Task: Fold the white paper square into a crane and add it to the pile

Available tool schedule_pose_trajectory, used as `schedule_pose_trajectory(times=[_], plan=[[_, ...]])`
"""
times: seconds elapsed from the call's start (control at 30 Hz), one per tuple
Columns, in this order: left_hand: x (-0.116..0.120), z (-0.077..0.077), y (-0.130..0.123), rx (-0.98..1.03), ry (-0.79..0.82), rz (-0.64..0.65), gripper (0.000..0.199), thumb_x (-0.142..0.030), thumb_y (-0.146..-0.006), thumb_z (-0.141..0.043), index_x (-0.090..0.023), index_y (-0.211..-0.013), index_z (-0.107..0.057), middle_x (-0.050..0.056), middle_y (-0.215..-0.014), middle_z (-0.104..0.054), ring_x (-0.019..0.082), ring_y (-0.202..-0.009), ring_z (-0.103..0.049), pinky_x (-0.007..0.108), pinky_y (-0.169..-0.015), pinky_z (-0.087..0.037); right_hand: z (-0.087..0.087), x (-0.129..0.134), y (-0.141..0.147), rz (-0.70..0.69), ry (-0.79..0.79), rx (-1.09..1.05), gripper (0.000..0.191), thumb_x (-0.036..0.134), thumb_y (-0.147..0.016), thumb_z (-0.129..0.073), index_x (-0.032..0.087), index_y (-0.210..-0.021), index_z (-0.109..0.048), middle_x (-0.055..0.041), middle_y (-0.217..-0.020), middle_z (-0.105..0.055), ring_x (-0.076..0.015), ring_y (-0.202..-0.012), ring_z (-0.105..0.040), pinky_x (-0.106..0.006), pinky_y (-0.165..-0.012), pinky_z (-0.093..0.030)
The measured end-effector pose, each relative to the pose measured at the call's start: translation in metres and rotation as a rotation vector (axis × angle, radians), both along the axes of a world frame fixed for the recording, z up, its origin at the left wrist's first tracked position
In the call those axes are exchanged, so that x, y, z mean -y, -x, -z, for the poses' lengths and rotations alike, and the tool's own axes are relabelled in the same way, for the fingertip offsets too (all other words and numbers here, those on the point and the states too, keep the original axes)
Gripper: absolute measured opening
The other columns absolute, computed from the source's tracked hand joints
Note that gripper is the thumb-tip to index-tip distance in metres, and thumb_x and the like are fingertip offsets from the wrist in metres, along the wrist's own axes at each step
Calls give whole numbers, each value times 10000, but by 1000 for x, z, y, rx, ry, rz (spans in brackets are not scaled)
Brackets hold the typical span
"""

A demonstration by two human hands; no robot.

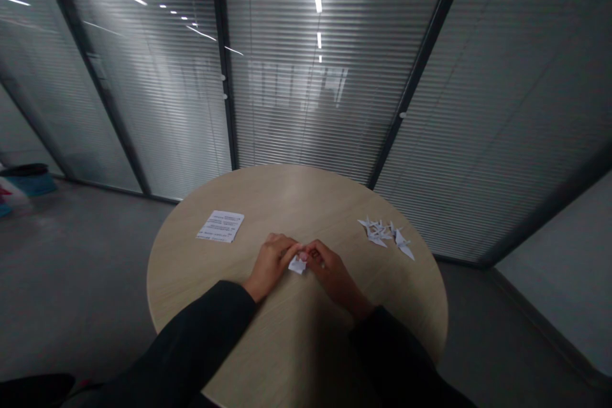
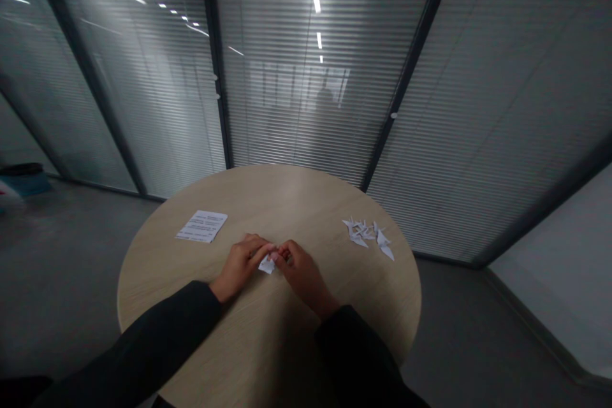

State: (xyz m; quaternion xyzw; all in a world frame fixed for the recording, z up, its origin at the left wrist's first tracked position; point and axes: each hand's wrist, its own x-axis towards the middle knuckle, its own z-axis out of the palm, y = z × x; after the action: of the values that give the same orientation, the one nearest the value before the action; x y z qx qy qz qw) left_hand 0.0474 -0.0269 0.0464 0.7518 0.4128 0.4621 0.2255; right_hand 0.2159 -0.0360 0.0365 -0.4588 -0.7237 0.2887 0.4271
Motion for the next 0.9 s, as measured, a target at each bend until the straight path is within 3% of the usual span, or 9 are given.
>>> schedule_pose_trajectory(times=[0.13, 0.2, 0.3, 0.37, 0.5, 0.57, 0.67, 0.9], plan=[[3, 1, 1, -58, -91, 15, 250, -340, -896, -529, -203, -804, -716, 62, -768, -680, 204, -777, -571, 343, -828, -393, 2, -4, -2, -94, 124, -116, 177, 386, -817, -570, 212, -795, -595, 8, -724, -657, -160, -699, -613, -269, -654, -466], [3, 1, 1, -41, -80, 24, 204, -329, -889, -547, -213, -933, -710, 54, -801, -683, 205, -807, -579, 340, -845, -396, 1, -5, -3, -137, 162, -172, 189, 393, -796, -590, 207, -769, -598, 6, -718, -662, -163, -692, -615, -273, -658, -465], [5, 0, -1, 42, 3, 13, 368, -326, -871, -579, -217, -1223, -591, 29, -784, -678, 194, -805, -588, 326, -847, -411, -2, -4, -5, -144, 176, -206, 190, 383, -774, -616, 200, -727, -596, 10, -693, -650, -158, -662, -598, -267, -643, -449], [5, -2, -1, 117, 90, 25, 441, -347, -881, -562, -209, -1298, -519, 14, -758, -677, 185, -787, -598, 319, -835, -424, -5, -3, -6, -88, 130, -171, 173, 363, -778, -615, 200, -722, -599, 14, -689, -638, -153, -653, -581, -261, -638, -435], [-2, -3, 0, 249, 204, 118, 358, -449, -920, -447, -171, -980, -665, 68, -889, -689, 195, -882, -611, 330, -862, -437, -10, 0, -10, 44, -74, -46, 124, 299, -807, -585, 207, -725, -602, 13, -725, -638, -153, -687, -557, -261, -671, -417], [-6, -1, 0, 261, 230, 144, 348, -481, -858, -548, -162, -851, -687, 80, -892, -679, 209, -894, -605, 343, -867, -438, -11, 0, -11, 70, -149, -6, 123, 275, -819, -569, 209, -718, -595, 11, -729, -632, -151, -689, -548, -263, -673, -410], [-10, 3, 0, 253, 205, 125, 276, -447, -744, -702, -172, -770, -699, 64, -840, -648, 210, -873, -590, 357, -862, -432, -11, 1, -10, 58, -214, 31, 140, 263, -833, -556, 212, -705, -583, 7, -717, -617, -151, -679, -547, -265, -656, -404], [-8, 4, -1, 344, 159, 148, 281, -445, -763, -684, -174, -694, -667, 47, -808, -576, 198, -864, -552, 340, -815, -423, -11, 6, -5, 36, -322, 75, 143, 265, -868, -540, 219, -737, -574, -7, -745, -612, -169, -738, -572, -282, -709, -428]])
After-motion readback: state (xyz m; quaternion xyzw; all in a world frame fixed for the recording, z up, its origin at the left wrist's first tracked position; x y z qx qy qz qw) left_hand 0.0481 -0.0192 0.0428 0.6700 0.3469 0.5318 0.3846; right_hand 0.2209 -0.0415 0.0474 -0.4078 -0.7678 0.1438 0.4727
